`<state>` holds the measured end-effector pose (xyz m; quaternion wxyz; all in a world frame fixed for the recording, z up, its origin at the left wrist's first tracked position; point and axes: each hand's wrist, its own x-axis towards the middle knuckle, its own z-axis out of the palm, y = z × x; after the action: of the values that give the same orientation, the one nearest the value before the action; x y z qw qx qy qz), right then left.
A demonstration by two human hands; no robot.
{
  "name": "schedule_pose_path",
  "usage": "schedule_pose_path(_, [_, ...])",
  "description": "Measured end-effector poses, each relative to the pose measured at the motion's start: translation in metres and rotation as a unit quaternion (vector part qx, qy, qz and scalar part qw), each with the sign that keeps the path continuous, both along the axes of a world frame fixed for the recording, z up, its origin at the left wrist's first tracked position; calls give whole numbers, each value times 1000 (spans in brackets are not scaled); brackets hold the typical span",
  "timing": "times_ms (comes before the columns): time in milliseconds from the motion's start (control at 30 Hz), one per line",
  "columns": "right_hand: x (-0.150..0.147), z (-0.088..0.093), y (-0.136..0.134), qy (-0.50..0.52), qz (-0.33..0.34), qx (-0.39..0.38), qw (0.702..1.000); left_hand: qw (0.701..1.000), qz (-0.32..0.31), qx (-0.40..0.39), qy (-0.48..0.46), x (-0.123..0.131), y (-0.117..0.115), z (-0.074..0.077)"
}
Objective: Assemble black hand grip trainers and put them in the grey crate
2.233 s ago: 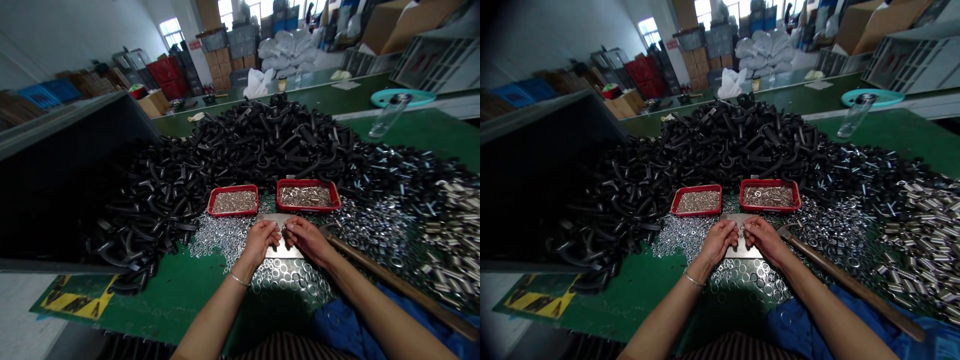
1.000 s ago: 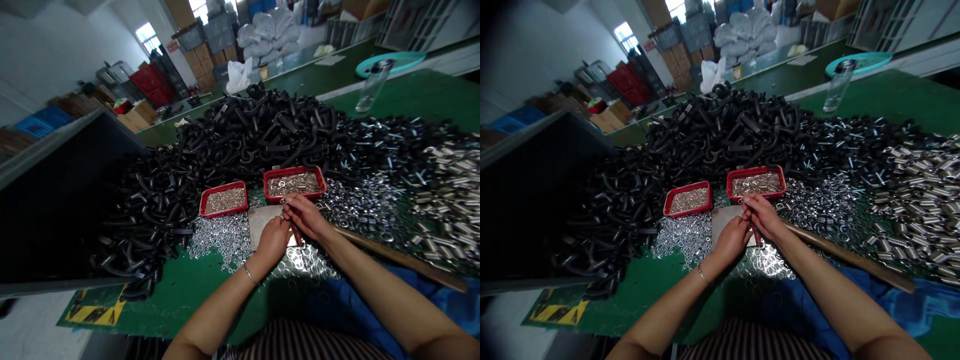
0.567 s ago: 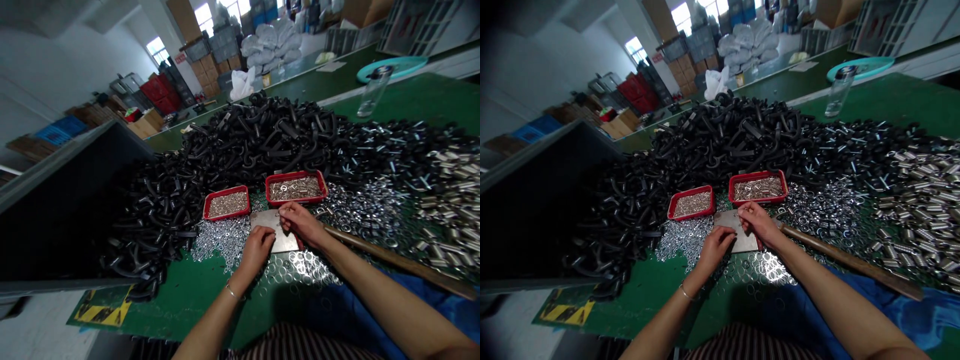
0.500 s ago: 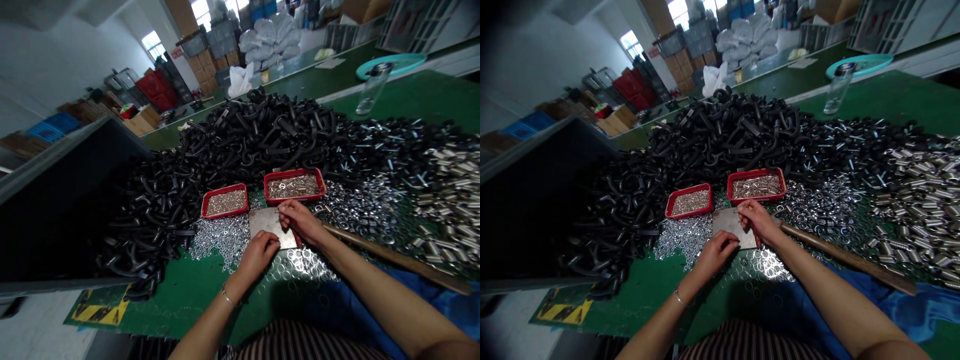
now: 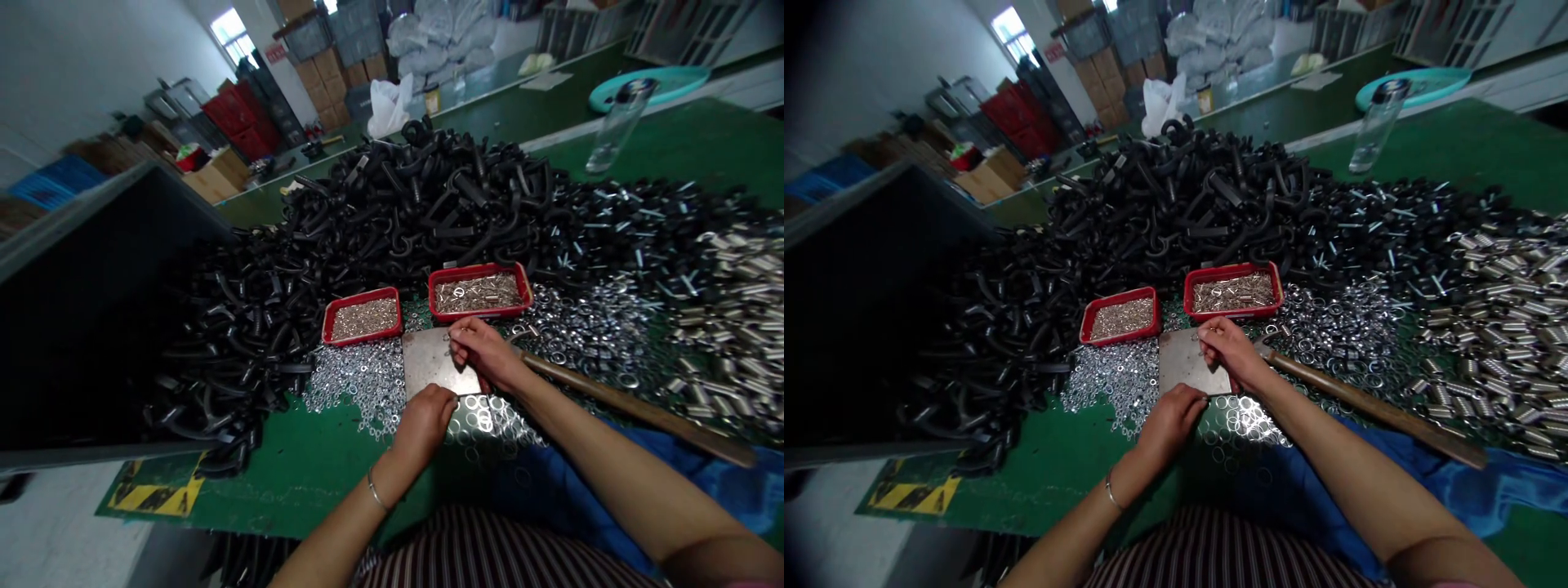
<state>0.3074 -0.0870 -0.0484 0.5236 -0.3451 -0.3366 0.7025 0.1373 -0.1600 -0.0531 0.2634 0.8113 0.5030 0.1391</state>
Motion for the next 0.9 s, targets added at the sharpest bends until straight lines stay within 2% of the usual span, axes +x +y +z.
schedule_pose_path(167, [2,0,1,19,0,-10,1000,988,118,-35,-94,-29,19,15])
schedule_pose_path(267, [1,-1,1,18,3,-12,1000,972,146,-93,-161,-44,24,16])
schedule_pose_path(333, [1,-2,1,16,4,-9,1000,950,165,-149,-219,-47,26,14])
schedule_pose_path(467, [1,-4,1,10,7,-7,1000,884,208,-222,-355,-43,34,9])
schedule_pose_path(633, [2,-5,1,13,16,1,1000,756,237,-300,-531,-39,45,15])
schedule_pose_path(700, [2,-5,1,3,20,1,1000,735,239,-310,-554,-38,46,18])
schedule_pose_path(767, [2,-4,0,-13,29,3,999,739,218,-319,-553,-36,47,20])
schedule_pose_path(800, [1,-4,-1,-22,39,6,999,750,206,-320,-542,-35,48,19])
schedule_pose_path(900, [0,-5,-3,-44,84,20,995,806,203,-279,-481,-29,51,17])
